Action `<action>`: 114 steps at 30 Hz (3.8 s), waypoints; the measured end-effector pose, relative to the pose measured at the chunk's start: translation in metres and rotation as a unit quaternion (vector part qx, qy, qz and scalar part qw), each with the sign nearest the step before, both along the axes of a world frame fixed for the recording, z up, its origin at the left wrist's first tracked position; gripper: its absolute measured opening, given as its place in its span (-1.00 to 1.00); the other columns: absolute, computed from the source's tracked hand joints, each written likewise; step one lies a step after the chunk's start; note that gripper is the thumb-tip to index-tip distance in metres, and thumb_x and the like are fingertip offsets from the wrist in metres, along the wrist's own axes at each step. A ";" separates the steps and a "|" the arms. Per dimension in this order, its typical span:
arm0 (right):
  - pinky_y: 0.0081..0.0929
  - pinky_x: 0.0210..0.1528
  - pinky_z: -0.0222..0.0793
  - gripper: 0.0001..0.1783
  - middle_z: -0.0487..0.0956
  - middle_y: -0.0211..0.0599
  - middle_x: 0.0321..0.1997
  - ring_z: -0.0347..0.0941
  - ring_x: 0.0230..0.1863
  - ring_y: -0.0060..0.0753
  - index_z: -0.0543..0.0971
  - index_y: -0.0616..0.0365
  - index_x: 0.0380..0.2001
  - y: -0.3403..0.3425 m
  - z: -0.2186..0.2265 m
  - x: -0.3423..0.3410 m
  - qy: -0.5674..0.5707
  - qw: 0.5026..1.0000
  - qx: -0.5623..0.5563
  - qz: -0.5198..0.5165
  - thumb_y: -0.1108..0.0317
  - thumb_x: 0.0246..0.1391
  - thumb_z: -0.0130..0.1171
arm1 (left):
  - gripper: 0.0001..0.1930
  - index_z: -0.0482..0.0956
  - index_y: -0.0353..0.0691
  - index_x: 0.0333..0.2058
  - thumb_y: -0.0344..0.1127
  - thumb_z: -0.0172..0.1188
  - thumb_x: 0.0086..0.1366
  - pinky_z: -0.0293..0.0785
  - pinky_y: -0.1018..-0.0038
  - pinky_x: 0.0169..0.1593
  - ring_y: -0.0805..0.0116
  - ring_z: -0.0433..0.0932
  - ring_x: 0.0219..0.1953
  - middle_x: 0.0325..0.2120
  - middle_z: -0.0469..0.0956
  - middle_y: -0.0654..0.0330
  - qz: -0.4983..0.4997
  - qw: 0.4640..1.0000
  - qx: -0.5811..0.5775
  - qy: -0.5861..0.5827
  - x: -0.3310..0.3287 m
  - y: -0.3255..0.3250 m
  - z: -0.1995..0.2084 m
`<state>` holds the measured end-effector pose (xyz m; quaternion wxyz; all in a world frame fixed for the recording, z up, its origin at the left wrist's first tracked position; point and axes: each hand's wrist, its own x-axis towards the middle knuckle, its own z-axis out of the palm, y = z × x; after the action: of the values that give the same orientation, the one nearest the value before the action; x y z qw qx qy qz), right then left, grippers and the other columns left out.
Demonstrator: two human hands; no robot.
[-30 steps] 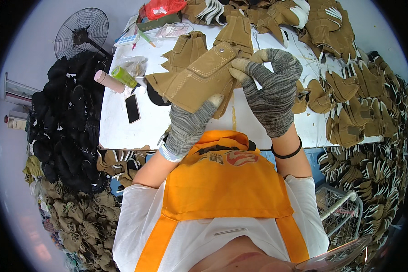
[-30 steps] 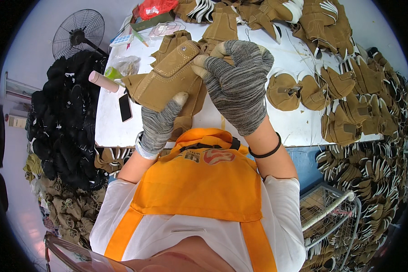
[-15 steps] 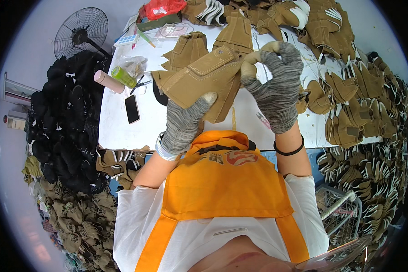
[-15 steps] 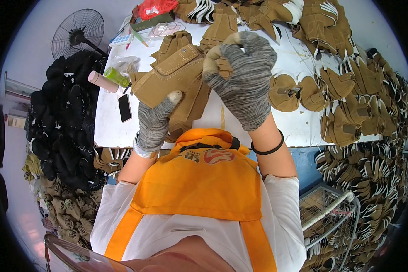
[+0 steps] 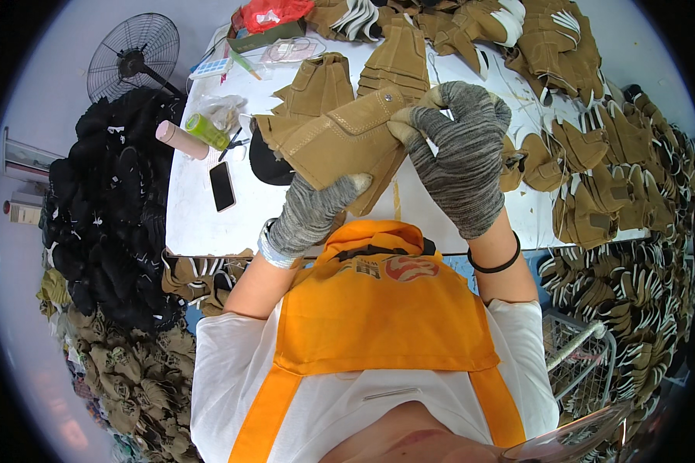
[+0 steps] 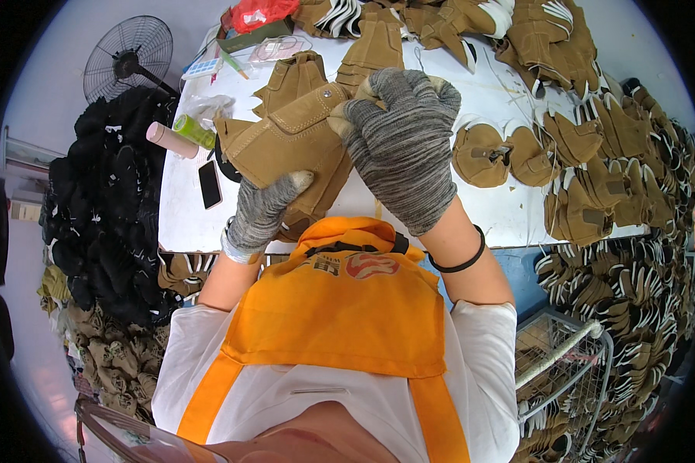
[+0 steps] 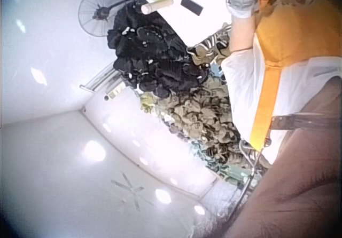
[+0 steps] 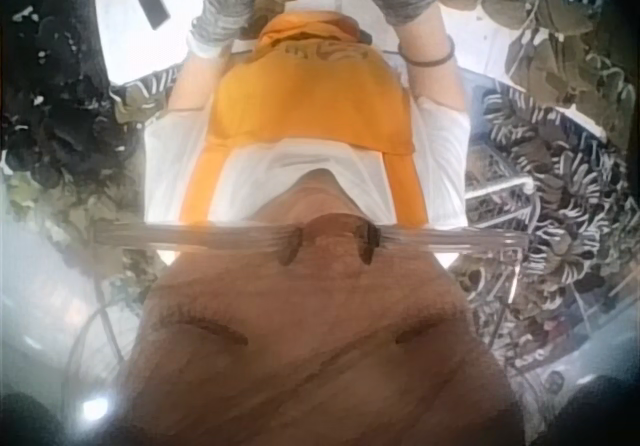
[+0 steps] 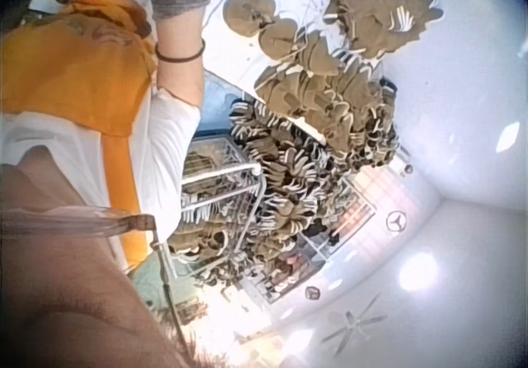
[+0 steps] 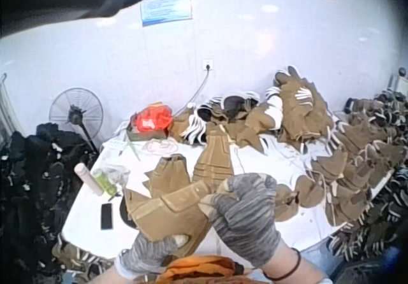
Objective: The person picks up a bundle of shoe upper components, spreads them out on the work surface, and uses a pair of snips to trim excess threads and separate the individual pieces.
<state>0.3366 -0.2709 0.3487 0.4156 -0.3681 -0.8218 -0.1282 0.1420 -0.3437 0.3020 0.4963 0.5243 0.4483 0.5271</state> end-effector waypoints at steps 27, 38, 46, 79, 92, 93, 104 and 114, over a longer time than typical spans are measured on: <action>-0.40 -0.21 0.48 -0.54 0.58 -0.21 -0.27 0.51 -0.31 -0.21 0.57 0.15 -0.13 -0.001 -0.026 0.012 0.131 0.912 -0.312 0.230 0.20 -0.12 0.39 | -0.34 0.35 -0.38 0.07 -0.20 0.36 0.01 0.50 0.34 0.02 0.20 0.55 -0.08 -0.11 0.53 -0.01 -0.016 0.981 -0.050 -0.186 -0.004 0.002 0.002; -0.54 -0.31 0.40 -0.60 0.56 -0.40 -0.44 0.45 -0.37 -0.54 0.62 0.21 -0.25 -0.024 -0.060 0.011 0.240 0.812 -0.481 0.225 0.19 -0.12 0.42 | -0.43 0.57 -0.24 -0.10 0.03 0.38 -0.01 0.30 0.20 0.08 0.04 0.48 -0.10 -0.24 0.58 0.05 0.054 0.838 0.315 0.442 -0.013 0.018 0.045; -0.43 -0.11 0.46 -0.66 0.63 -0.26 -0.24 0.57 -0.21 -0.37 0.57 0.17 -0.11 0.062 -0.191 0.085 0.094 0.865 -0.490 -0.054 0.21 0.10 0.22 | -0.64 0.62 -0.20 -0.35 0.02 0.24 0.19 0.42 0.46 -0.34 0.34 0.48 -0.53 -0.59 0.55 0.17 -0.136 0.891 0.075 0.427 -0.011 0.030 0.004; -0.30 -0.30 0.41 -0.60 0.46 -0.22 -0.43 0.44 -0.35 -0.16 0.61 -0.02 -0.06 -0.018 -0.057 0.031 -0.094 0.958 -0.227 0.151 0.27 -0.05 0.20 | -0.65 0.63 -0.24 -0.26 -0.05 0.25 0.20 0.45 0.43 -0.25 0.27 0.53 -0.44 -0.49 0.60 0.12 -0.141 0.900 0.000 0.413 -0.009 0.014 0.003; -0.32 -0.40 0.33 -0.68 0.45 -0.33 -0.48 0.40 -0.43 -0.27 0.65 -0.07 -0.16 -0.022 -0.062 0.024 -0.080 0.967 -0.213 0.112 0.22 -0.06 0.23 | -0.67 0.62 -0.22 -0.19 -0.11 0.24 0.19 0.48 0.40 -0.21 0.18 0.59 -0.37 -0.42 0.62 0.09 -0.142 0.898 -0.002 0.416 -0.011 0.016 0.004; -0.32 -0.42 0.31 -0.67 0.45 -0.34 -0.48 0.40 -0.44 -0.29 0.65 -0.09 -0.17 -0.023 -0.063 0.023 -0.090 0.973 -0.189 0.102 0.23 -0.08 0.23 | -0.67 0.62 -0.22 -0.19 -0.11 0.23 0.19 0.48 0.40 -0.21 0.18 0.59 -0.37 -0.42 0.62 0.09 -0.143 0.897 0.005 0.419 -0.011 0.016 0.003; -0.34 -0.38 0.28 -0.64 0.46 -0.41 -0.41 0.38 -0.42 -0.34 0.65 -0.12 -0.20 -0.016 -0.074 0.027 -0.105 0.983 -0.118 0.095 0.25 -0.19 0.23 | -0.69 0.62 -0.20 -0.29 -0.06 0.20 0.19 0.44 0.37 -0.30 0.12 0.54 -0.46 -0.52 0.58 0.08 -0.149 0.886 0.017 0.438 -0.010 0.022 0.001; -0.37 -0.38 0.32 -0.69 0.48 -0.33 -0.46 0.43 -0.40 -0.29 0.67 -0.05 -0.28 -0.008 -0.070 0.028 -0.140 0.975 -0.127 0.116 0.23 -0.21 0.29 | -0.62 0.60 -0.17 -0.37 0.08 0.16 0.22 0.43 0.33 -0.30 0.10 0.52 -0.44 -0.55 0.54 0.09 -0.139 0.888 0.035 0.437 -0.010 0.021 0.001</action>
<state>0.3641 -0.2787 0.2790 0.2585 -0.2985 -0.9184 -0.0236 0.1318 -0.3223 0.3031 0.2998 0.7754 0.5237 0.1862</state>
